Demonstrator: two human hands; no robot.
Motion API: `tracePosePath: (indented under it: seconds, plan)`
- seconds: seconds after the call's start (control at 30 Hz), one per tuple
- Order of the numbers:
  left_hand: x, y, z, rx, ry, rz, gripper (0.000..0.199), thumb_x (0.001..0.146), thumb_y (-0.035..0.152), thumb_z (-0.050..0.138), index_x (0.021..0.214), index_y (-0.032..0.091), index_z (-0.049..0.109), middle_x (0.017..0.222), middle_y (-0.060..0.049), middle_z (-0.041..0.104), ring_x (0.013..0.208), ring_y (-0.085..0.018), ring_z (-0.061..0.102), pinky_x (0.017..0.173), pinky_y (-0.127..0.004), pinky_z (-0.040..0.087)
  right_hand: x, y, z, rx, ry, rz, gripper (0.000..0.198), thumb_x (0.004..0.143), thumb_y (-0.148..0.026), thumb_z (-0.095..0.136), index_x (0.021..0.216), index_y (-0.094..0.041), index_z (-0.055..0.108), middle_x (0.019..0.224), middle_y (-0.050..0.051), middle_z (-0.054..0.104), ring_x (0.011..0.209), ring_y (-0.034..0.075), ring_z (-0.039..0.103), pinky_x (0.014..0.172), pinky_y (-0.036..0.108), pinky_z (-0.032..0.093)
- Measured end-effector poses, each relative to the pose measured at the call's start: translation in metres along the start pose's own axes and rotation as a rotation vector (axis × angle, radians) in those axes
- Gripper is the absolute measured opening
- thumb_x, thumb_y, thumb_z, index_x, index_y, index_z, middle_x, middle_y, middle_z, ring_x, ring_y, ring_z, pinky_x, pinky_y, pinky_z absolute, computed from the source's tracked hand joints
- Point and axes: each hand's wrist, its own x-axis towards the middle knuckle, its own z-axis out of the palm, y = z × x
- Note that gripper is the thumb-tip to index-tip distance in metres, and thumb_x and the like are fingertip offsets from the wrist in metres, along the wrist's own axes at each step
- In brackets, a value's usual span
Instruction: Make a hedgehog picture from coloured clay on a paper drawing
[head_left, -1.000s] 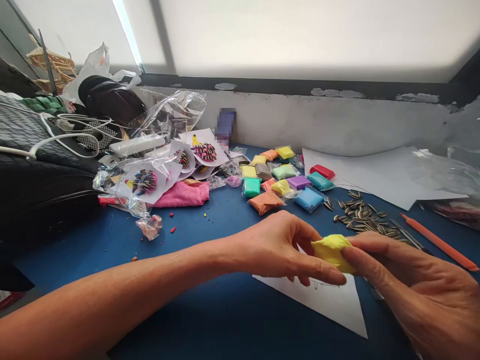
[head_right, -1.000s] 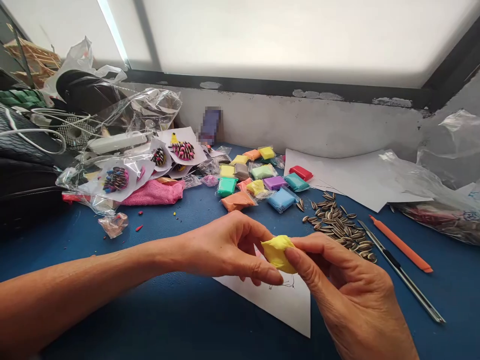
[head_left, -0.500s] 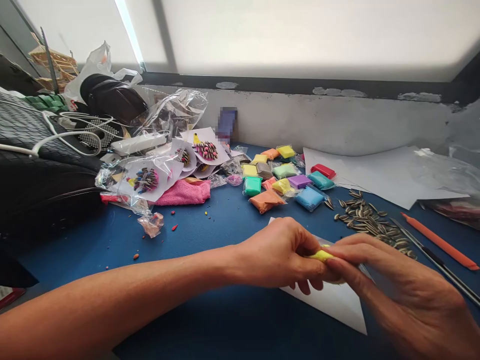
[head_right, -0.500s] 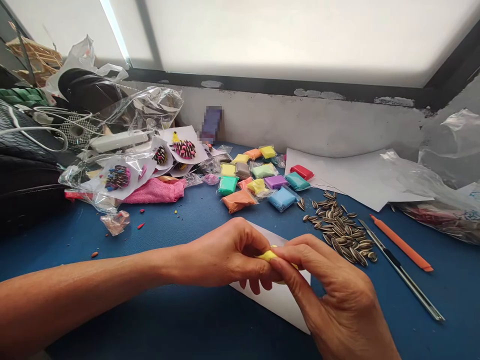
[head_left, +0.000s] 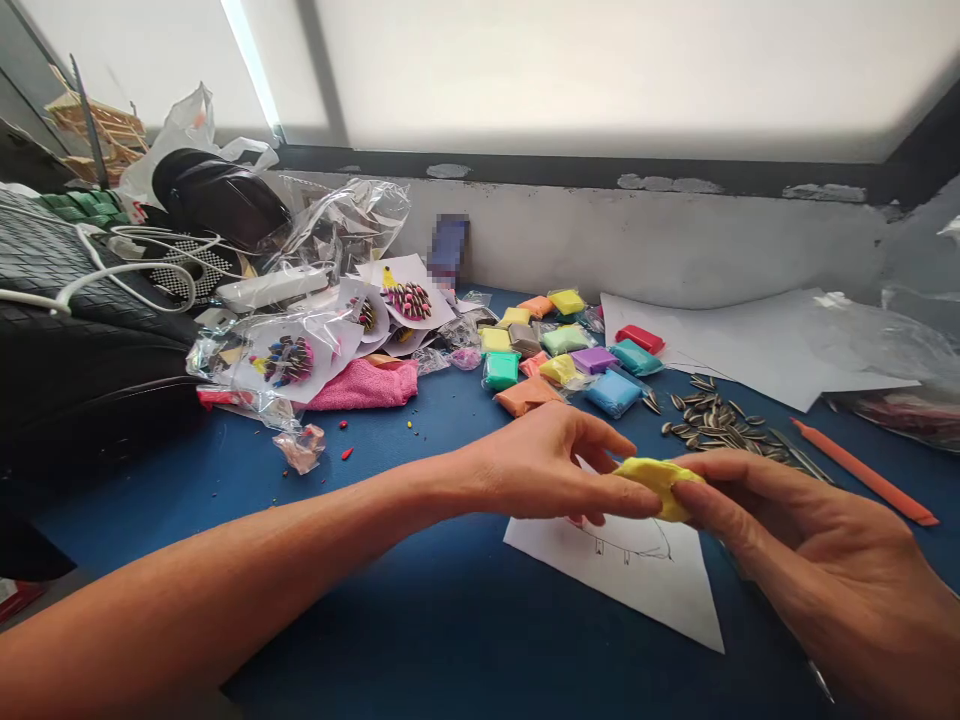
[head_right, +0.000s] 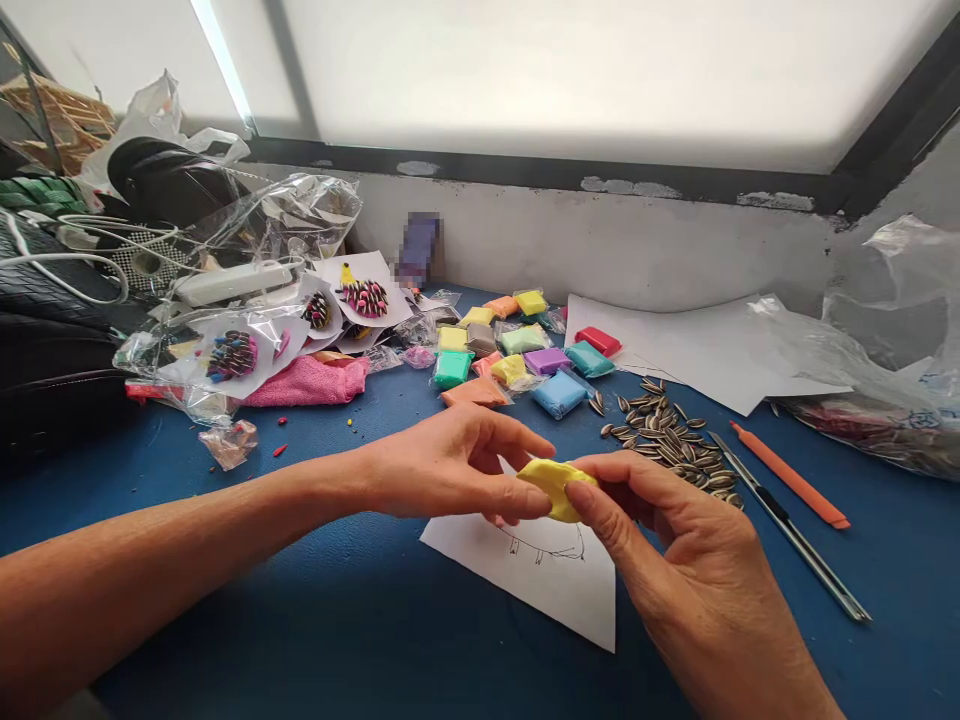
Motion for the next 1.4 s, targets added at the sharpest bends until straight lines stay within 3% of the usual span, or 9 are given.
tracePosePath:
  seconds: [0.13, 0.23, 0.33, 0.5, 0.67, 0.87, 1.0, 1.23, 1.4]
  plan:
    - [-0.002, 0.003, 0.002, -0.024, 0.053, 0.105, 0.036, 0.082, 0.043, 0.072, 0.095, 0.010, 0.071, 0.079, -0.005, 0.067, 0.071, -0.010, 0.062, 0.062, -0.020, 0.052, 0.000, 0.004, -0.001, -0.040, -0.108, -0.003, 0.027, 0.081, -0.049, 0.065, 0.098, -0.030, 0.075, 0.101, 0.001, 0.075, 0.091, 0.023, 0.070, 0.078, 0.029, 0.058]
    - [-0.001, 0.004, 0.001, -0.014, 0.095, 0.122, 0.035, 0.082, 0.044, 0.071, 0.083, 0.009, 0.070, 0.069, -0.002, 0.064, 0.059, -0.008, 0.060, 0.057, -0.019, 0.052, 0.000, 0.002, 0.001, -0.012, -0.004, 0.047, 0.033, 0.073, -0.053, 0.071, 0.096, -0.029, 0.074, 0.093, 0.002, 0.075, 0.082, 0.024, 0.071, 0.070, 0.030, 0.059]
    - [0.000, 0.004, -0.001, -0.014, 0.108, 0.136, 0.039, 0.081, 0.048, 0.070, 0.086, 0.009, 0.070, 0.069, -0.003, 0.065, 0.056, -0.008, 0.060, 0.055, -0.019, 0.053, 0.000, -0.002, 0.003, 0.058, 0.104, 0.075, 0.037, 0.064, -0.057, 0.076, 0.086, -0.027, 0.074, 0.080, 0.002, 0.074, 0.072, 0.023, 0.071, 0.062, 0.026, 0.058]
    - [0.001, 0.004, -0.005, -0.014, 0.076, 0.141, 0.041, 0.083, 0.048, 0.068, 0.091, 0.007, 0.070, 0.074, -0.005, 0.066, 0.058, -0.009, 0.061, 0.058, -0.021, 0.054, 0.001, -0.005, 0.005, 0.078, 0.002, 0.034, 0.030, 0.080, -0.057, 0.064, 0.089, -0.031, 0.075, 0.079, 0.000, 0.072, 0.072, 0.017, 0.068, 0.064, 0.021, 0.056]
    - [-0.002, 0.001, -0.001, -0.089, 0.016, 0.091, 0.058, 0.077, 0.040, 0.077, 0.126, 0.018, 0.056, 0.088, -0.004, 0.067, 0.072, -0.014, 0.066, 0.065, -0.027, 0.053, 0.000, -0.005, 0.006, 0.053, 0.010, 0.020, 0.028, 0.076, -0.054, 0.068, 0.087, -0.029, 0.076, 0.089, 0.000, 0.075, 0.080, 0.021, 0.070, 0.070, 0.025, 0.058]
    - [-0.001, -0.004, 0.003, -0.049, -0.018, 0.066, 0.039, 0.077, 0.047, 0.076, 0.074, 0.013, 0.059, 0.069, 0.000, 0.060, 0.065, -0.008, 0.058, 0.058, -0.019, 0.044, -0.001, 0.002, 0.004, -0.057, -0.074, -0.063, 0.027, 0.083, -0.052, 0.061, 0.093, -0.031, 0.074, 0.086, -0.001, 0.074, 0.077, 0.019, 0.071, 0.068, 0.025, 0.058]
    - [0.002, -0.006, -0.001, -0.105, 0.035, 0.124, 0.037, 0.077, 0.046, 0.076, 0.078, 0.013, 0.059, 0.071, -0.001, 0.063, 0.064, -0.010, 0.063, 0.059, -0.022, 0.050, 0.000, 0.001, 0.003, -0.011, 0.060, 0.010, 0.039, 0.078, -0.062, 0.061, 0.093, -0.028, 0.072, 0.062, -0.001, 0.067, 0.056, 0.018, 0.065, 0.054, 0.025, 0.056]
    - [0.000, -0.002, -0.001, -0.121, -0.056, 0.113, 0.023, 0.085, 0.023, 0.068, 0.105, 0.015, 0.061, 0.088, -0.003, 0.065, 0.073, -0.010, 0.065, 0.067, -0.023, 0.052, 0.001, -0.005, 0.002, 0.066, -0.139, 0.081, 0.031, 0.077, -0.058, 0.065, 0.081, -0.027, 0.071, 0.072, -0.001, 0.067, 0.066, 0.016, 0.061, 0.061, 0.022, 0.052]
    - [0.001, -0.002, -0.001, -0.137, -0.024, 0.123, 0.030, 0.088, 0.041, 0.066, 0.089, 0.011, 0.062, 0.081, -0.004, 0.065, 0.065, -0.009, 0.064, 0.059, -0.019, 0.050, -0.002, -0.004, 0.004, 0.036, -0.119, 0.077, 0.035, 0.079, -0.060, 0.063, 0.078, -0.026, 0.071, 0.065, -0.001, 0.062, 0.061, 0.015, 0.056, 0.057, 0.022, 0.049]
